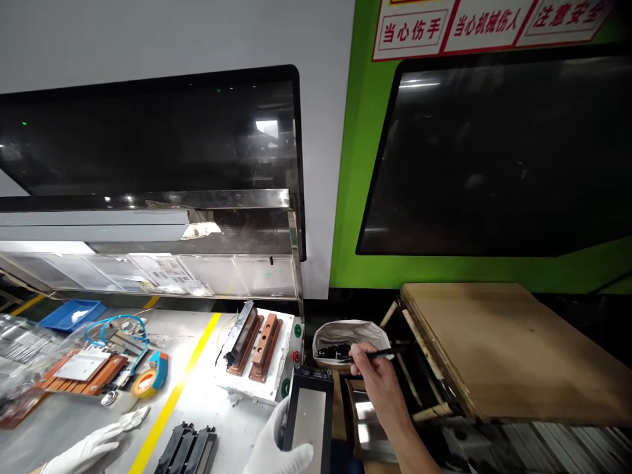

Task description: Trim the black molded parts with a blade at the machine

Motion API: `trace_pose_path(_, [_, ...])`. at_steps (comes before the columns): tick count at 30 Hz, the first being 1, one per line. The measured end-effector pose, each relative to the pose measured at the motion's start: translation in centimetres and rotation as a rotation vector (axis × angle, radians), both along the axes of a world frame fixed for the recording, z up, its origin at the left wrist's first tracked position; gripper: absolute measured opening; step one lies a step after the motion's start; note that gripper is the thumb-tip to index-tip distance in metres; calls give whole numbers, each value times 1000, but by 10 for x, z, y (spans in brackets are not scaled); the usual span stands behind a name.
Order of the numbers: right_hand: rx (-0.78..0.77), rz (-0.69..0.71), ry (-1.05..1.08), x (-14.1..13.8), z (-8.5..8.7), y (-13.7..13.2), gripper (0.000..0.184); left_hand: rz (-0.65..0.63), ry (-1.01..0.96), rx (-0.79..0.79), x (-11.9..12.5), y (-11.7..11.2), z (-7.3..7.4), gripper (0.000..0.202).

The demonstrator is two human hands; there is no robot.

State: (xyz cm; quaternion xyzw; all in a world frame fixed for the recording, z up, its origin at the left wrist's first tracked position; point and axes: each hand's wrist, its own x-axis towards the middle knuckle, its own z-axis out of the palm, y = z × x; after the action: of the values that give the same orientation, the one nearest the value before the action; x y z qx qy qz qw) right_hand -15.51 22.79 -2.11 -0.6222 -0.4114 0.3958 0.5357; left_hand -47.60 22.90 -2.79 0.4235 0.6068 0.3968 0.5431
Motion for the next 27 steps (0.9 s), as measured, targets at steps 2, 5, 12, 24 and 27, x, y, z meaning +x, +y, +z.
trace_pose_path(2, [50, 92, -47, -5, 12, -2, 41, -57, -66, -29, 50, -17, -10, 88])
trace_pose_path(5, [104, 236, -82, -17, 24, 3, 41, -150, -164, -67, 93, -26, -10, 85])
trace_pose_path(12, [89, 143, -124, -22, 22, 14, 44, -269, -351, -59, 105, -20, -6, 80])
trace_pose_path(24, [285, -40, -330, -35, -8, -109, 14, 113, -632, -167, 117, 15, 17, 74])
trace_pose_path(27, [271, -65, -414, -35, -9, -113, 12, 99, -633, -187, 123, 19, 27, 72])
